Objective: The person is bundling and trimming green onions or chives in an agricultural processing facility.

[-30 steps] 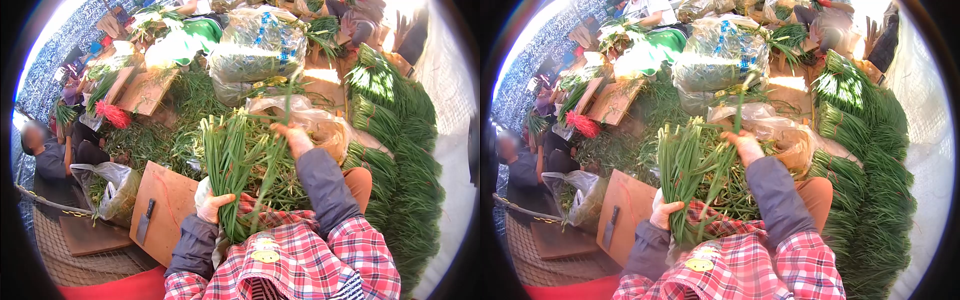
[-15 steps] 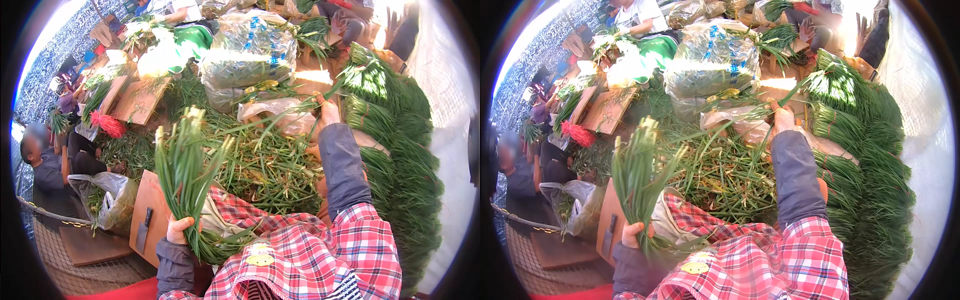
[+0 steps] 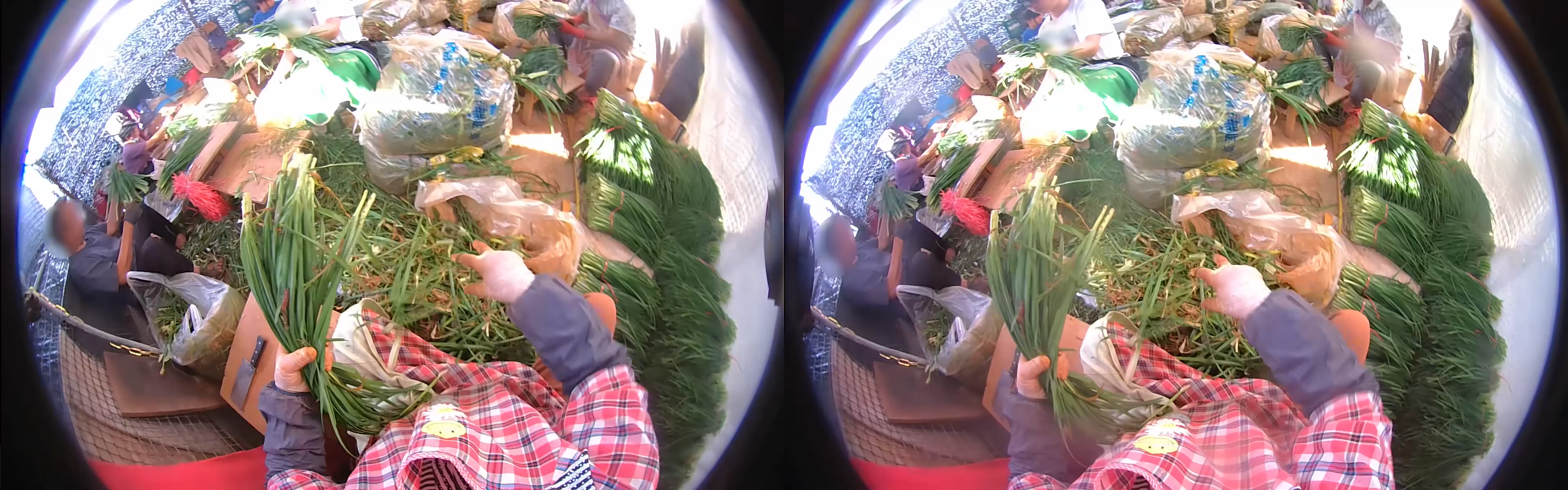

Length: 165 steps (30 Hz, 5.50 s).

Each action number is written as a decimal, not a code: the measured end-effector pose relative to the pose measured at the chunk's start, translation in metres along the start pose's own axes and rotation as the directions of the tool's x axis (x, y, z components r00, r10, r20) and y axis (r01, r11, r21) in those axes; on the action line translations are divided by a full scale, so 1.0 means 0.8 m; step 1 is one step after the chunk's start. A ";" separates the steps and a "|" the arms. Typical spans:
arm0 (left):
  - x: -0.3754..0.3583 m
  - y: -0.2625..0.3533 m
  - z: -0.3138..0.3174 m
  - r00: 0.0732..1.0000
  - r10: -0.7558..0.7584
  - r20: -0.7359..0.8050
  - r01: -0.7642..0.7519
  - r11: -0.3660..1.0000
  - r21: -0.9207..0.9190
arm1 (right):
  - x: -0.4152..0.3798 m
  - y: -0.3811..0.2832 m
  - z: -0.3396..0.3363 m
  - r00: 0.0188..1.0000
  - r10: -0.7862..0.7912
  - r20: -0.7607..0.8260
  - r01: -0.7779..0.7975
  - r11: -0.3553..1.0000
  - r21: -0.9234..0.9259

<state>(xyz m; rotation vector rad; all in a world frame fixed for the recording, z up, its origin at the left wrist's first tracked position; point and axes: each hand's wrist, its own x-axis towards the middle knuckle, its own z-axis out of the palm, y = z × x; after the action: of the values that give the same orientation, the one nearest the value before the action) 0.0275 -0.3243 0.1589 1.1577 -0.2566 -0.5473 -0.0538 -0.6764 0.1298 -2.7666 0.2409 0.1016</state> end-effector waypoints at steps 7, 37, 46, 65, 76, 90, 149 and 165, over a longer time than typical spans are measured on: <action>0.016 0.002 0.047 0.984 -0.142 0.105 0.145 0.989 -0.028 | 0.007 -0.064 0.076 0.518 -0.732 0.443 -0.287 0.339 0.896; 0.005 -0.073 0.071 0.929 -0.339 0.151 0.234 0.850 0.473 | 0.065 -0.034 0.056 0.964 0.265 -0.021 0.212 -0.718 0.663; -0.030 -0.033 0.051 0.892 -0.453 0.006 0.358 0.714 0.601 | 0.130 0.069 0.138 0.774 0.633 0.024 0.286 -0.382 0.879; -0.046 -0.031 -0.009 0.994 -0.108 -0.029 0.081 0.520 0.850 | 0.066 -0.041 0.056 0.867 -0.497 -0.050 0.478 0.798 0.366; -0.063 -0.037 -0.036 0.972 -0.232 0.039 0.129 0.662 0.738 | 0.090 0.075 0.052 0.965 0.206 -0.163 -0.169 0.962 0.214; -0.063 -0.032 -0.043 0.757 -0.648 0.085 0.599 0.739 0.307 | 0.084 0.018 0.149 0.756 -0.636 0.155 -0.031 0.201 0.979; -0.056 -0.053 0.002 0.877 -0.479 -0.040 0.479 0.878 -0.012 | 0.039 -0.127 0.061 0.602 -0.757 -0.254 0.761 0.640 -0.106; -0.059 -0.084 -0.032 0.951 -0.300 -0.067 0.282 0.764 0.581 | 0.022 -0.191 0.061 0.733 -0.680 0.026 0.673 0.730 0.123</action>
<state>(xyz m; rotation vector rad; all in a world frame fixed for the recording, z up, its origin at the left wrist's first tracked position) -0.0185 -0.2984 0.0913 1.8170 -0.2824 -0.7935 -0.0105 -0.5209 0.1360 -2.5526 -0.7721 -0.0074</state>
